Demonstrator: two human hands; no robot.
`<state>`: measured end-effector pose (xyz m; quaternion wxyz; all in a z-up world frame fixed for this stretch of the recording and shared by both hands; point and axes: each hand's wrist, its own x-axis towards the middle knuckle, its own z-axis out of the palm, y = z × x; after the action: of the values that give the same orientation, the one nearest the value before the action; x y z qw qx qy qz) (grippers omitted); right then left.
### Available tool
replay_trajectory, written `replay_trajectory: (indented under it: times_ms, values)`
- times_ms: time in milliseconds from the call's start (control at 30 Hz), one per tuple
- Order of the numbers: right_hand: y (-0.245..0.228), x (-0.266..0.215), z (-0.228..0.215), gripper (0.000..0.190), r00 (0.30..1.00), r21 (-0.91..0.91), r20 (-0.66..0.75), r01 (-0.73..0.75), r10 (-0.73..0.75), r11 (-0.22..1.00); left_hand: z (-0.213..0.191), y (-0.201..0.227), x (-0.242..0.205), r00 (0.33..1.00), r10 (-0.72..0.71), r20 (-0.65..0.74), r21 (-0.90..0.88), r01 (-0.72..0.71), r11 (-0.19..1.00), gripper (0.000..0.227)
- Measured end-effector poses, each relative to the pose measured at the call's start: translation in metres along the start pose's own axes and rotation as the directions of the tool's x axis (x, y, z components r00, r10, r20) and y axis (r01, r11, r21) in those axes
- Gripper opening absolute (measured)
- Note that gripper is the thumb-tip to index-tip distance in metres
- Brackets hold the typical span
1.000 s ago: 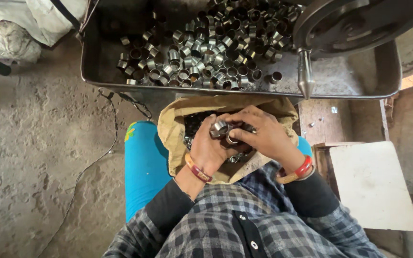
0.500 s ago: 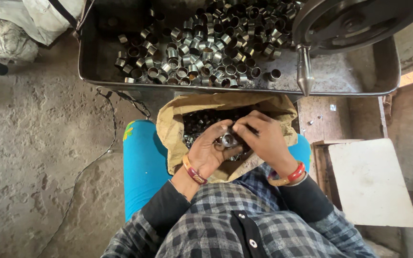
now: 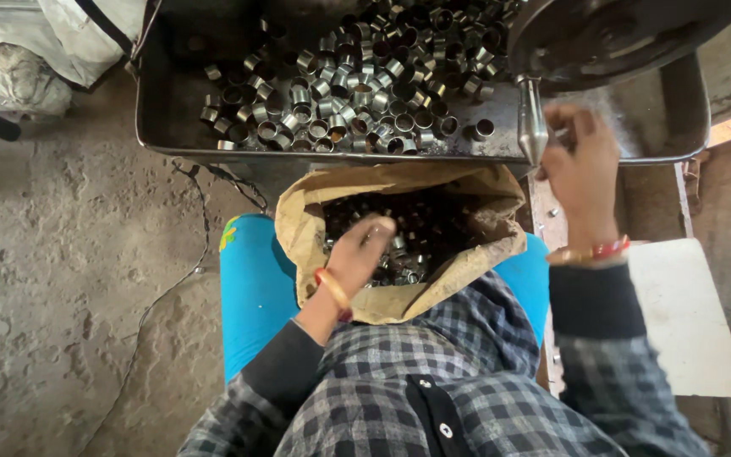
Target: The person operates a manual lever on a metalworking machine, then repeatedly picks small cylindrical metal parts from a tray and places them into a cloth bag. The person handles the parts by hand and transfers them in small batches.
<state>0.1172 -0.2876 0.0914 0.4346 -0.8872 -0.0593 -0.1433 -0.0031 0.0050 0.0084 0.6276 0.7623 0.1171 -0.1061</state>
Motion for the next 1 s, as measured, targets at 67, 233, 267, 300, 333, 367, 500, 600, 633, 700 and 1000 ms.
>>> replay_trajectory:
  times_ms: [67, 233, 267, 300, 333, 367, 500, 600, 633, 700, 1000]
  values:
    - [0.023, 0.026, 0.002, 0.035, 0.975, -0.412, 0.008, 0.207, -0.224, 0.887, -0.001, 0.005, -0.007, 0.935, 0.344, -0.083, 0.258, -0.313, 0.914, 0.044]
    - [0.085, 0.077, 0.003, 0.049, 0.938, -0.559, 0.028, 0.3, -0.345, 0.773, -0.028, 0.033, -0.01, 0.743, 0.658, -0.121, 0.406, -0.568, 0.716, 0.029]
    - [0.097, 0.085, 0.006, 0.048, 0.908, -0.589, 0.048, 0.363, -0.417, 0.723, -0.037, 0.041, 0.0, 0.672, 0.729, -0.131, 0.461, -0.609, 0.645, 0.026]
    - [0.108, 0.091, 0.01, 0.043, 0.936, -0.568, 0.077, 0.325, -0.344, 0.756, -0.047, 0.049, 0.012, 0.689, 0.715, -0.117, 0.561, -0.548, 0.62, 0.027]
    - [0.118, 0.1, 0.013, 0.038, 0.956, -0.55, 0.102, 0.285, -0.275, 0.786, -0.057, 0.059, 0.029, 0.702, 0.705, -0.105, 0.654, -0.486, 0.581, 0.028]
    - [0.127, 0.107, 0.019, 0.033, 0.97, -0.532, 0.129, 0.242, -0.205, 0.812, -0.066, 0.068, 0.044, 0.733, 0.671, -0.114, 0.714, -0.409, 0.568, 0.034]
    - [0.152, 0.111, 0.037, 0.027, 0.932, -0.642, 0.099, 0.328, -0.35, 0.693, -0.105, 0.1, 0.108, 0.907, 0.383, -0.172, 0.872, -0.04, 0.487, 0.058]
    - [0.15, 0.108, 0.038, 0.033, 0.929, -0.585, 0.091, 0.341, -0.358, 0.736, -0.13, 0.113, 0.141, 0.937, 0.227, -0.267, 0.839, 0.11, 0.533, 0.071]
    - [0.144, 0.108, 0.036, 0.032, 0.926, -0.574, 0.099, 0.352, -0.364, 0.74, -0.135, 0.115, 0.148, 0.934, 0.193, -0.301, 0.815, 0.147, 0.561, 0.076]
    - [0.126, 0.105, 0.03, 0.028, 0.986, -0.214, -0.043, 0.145, -0.158, 0.966, -0.143, 0.12, 0.163, 0.948, 0.116, -0.297, 0.787, 0.174, 0.591, 0.083]
    - [0.002, -0.003, 0.017, 0.026, 0.901, 0.926, 0.354, -0.376, 0.25, 0.044, -0.136, 0.086, 0.188, 0.917, 0.38, 0.126, 0.868, -0.287, 0.405, 0.064]
